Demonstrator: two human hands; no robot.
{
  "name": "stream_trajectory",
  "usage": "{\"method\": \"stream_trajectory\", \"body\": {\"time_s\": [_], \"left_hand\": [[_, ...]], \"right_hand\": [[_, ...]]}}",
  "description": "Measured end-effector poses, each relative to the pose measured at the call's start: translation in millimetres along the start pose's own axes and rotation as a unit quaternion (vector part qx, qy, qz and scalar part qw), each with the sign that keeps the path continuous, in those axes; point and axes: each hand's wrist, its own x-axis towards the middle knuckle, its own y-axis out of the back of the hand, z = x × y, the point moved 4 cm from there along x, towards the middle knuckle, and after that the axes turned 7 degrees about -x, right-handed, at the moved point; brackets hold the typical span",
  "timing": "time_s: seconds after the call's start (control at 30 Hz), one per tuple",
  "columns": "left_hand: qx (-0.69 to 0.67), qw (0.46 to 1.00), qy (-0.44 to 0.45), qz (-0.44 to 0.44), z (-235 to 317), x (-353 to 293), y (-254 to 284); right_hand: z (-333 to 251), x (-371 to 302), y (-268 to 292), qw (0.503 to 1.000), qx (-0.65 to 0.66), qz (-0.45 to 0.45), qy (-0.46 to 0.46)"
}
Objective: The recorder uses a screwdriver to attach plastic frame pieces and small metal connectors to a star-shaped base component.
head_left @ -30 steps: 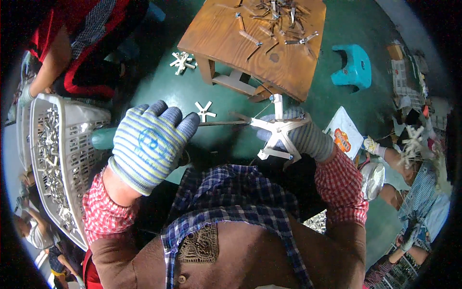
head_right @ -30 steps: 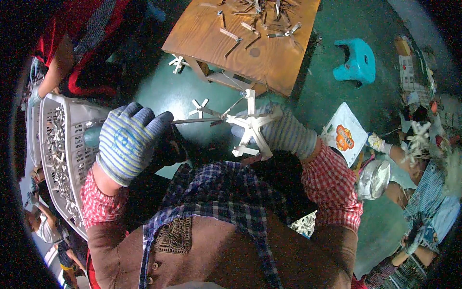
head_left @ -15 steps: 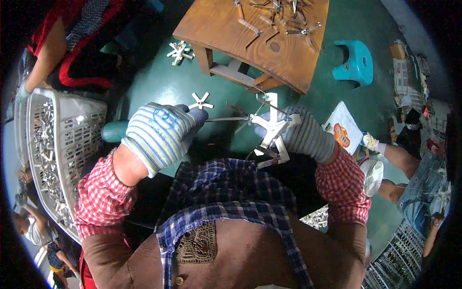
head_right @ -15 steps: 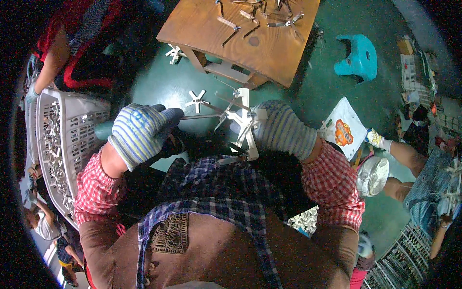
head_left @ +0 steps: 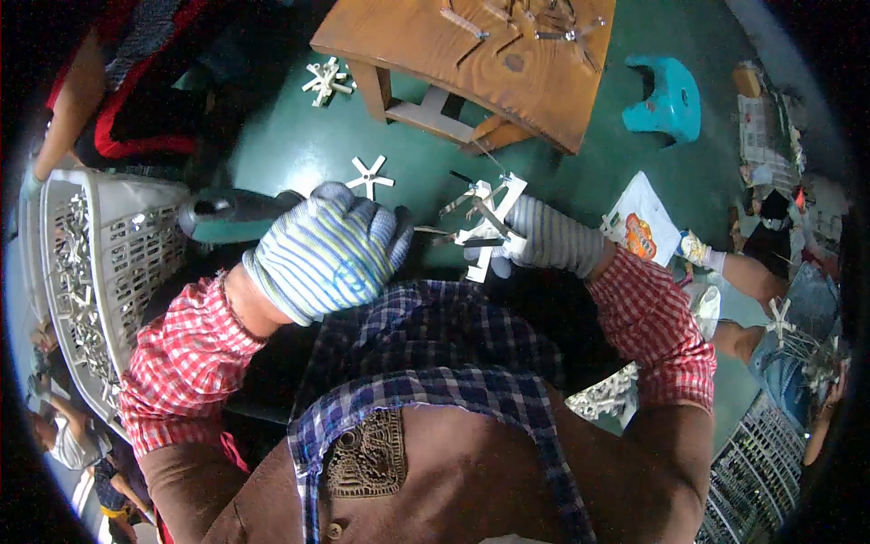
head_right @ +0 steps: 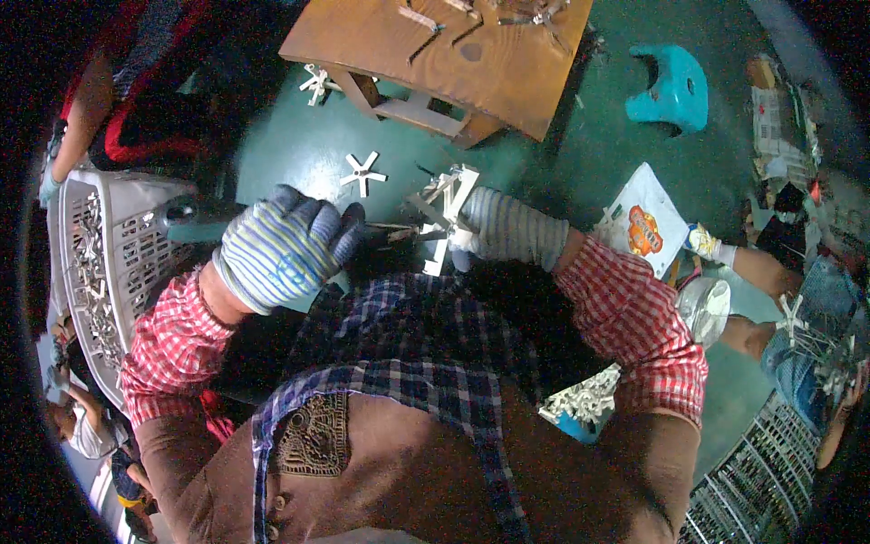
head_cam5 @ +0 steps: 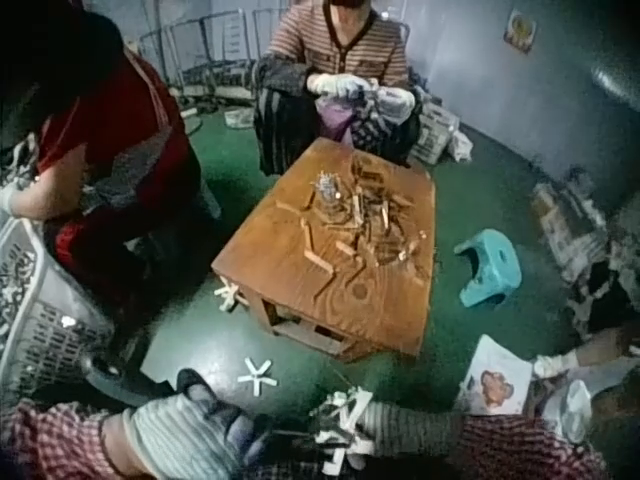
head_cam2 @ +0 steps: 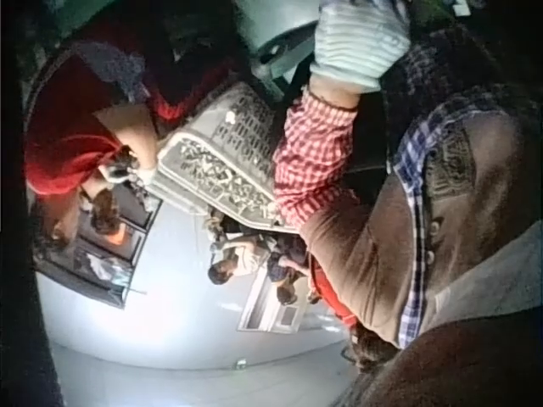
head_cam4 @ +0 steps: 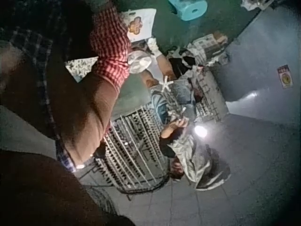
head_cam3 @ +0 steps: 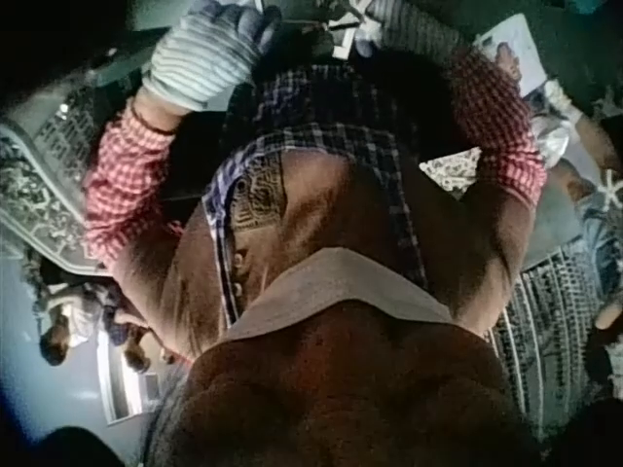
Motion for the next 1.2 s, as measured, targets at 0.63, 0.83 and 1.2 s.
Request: {"method": "stream_trajectory", "body": {"time_s": [0.63,0.83,1.2], "left_hand": [[0.1,0.977,0.165,0.087,-37.3,-4.9,69.0],[-0.32,0.903,0.259,0.122,-47.6,-23.7,54.8],[-0.879,0.396,0.263,-0.043,-16.6,-15.7,35.9]], "right_hand": [[-27.6,2.2,44.1,0.946,-0.179,0.257,0.081],[-3.1,10.0,41.2,0.923,0.243,0.288,-0.078],[-3.9,5.9,54.6,0.958,-0.097,0.27,-0.021]]}}
